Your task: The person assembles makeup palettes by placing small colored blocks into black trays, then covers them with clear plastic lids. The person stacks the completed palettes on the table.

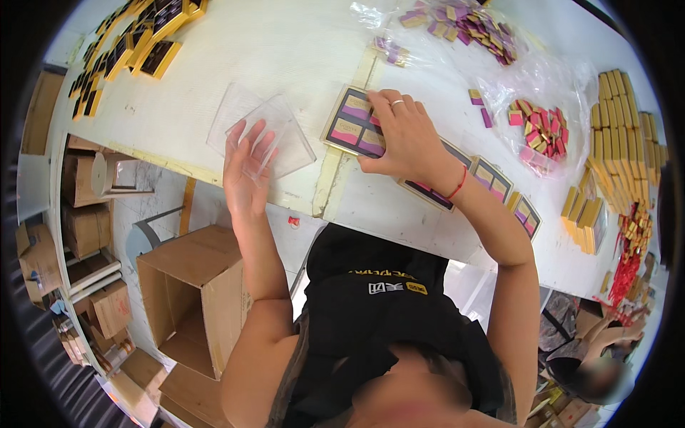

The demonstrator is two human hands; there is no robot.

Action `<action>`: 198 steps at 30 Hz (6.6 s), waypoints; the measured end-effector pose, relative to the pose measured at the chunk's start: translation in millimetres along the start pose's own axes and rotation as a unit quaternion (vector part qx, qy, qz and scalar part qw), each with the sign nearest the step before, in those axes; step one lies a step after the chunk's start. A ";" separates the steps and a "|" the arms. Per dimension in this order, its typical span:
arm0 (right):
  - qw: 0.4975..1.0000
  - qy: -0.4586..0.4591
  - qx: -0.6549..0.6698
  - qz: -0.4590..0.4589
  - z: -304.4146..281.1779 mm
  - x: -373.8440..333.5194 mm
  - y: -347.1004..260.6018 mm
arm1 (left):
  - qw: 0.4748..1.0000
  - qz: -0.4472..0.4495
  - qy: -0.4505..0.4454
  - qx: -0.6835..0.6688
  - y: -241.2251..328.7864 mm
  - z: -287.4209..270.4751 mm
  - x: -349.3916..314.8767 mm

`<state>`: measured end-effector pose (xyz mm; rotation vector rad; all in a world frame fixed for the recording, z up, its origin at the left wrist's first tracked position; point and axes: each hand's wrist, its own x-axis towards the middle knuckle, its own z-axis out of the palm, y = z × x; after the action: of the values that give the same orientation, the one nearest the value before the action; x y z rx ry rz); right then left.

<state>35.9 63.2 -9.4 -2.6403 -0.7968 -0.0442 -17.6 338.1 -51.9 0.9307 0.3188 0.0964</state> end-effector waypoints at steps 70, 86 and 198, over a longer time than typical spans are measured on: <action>0.917 0.218 0.159 0.292 -130.0 -320.8 95.3 | 0.596 0.283 -0.506 0.555 -82.4 201.5 -43.9; 0.976 0.080 0.162 0.120 -89.6 -243.6 104.6 | 0.901 -0.093 -0.370 0.205 -114.7 143.5 -68.5; 0.444 0.710 0.299 0.458 -118.9 -488.4 285.3 | 0.894 -0.278 -0.342 0.087 -381.3 560.8 -181.6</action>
<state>-210.6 -456.5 -66.0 -1.1220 1.0186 -1.1770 -36.7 -362.1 -4.9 0.9591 -0.0768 -0.7876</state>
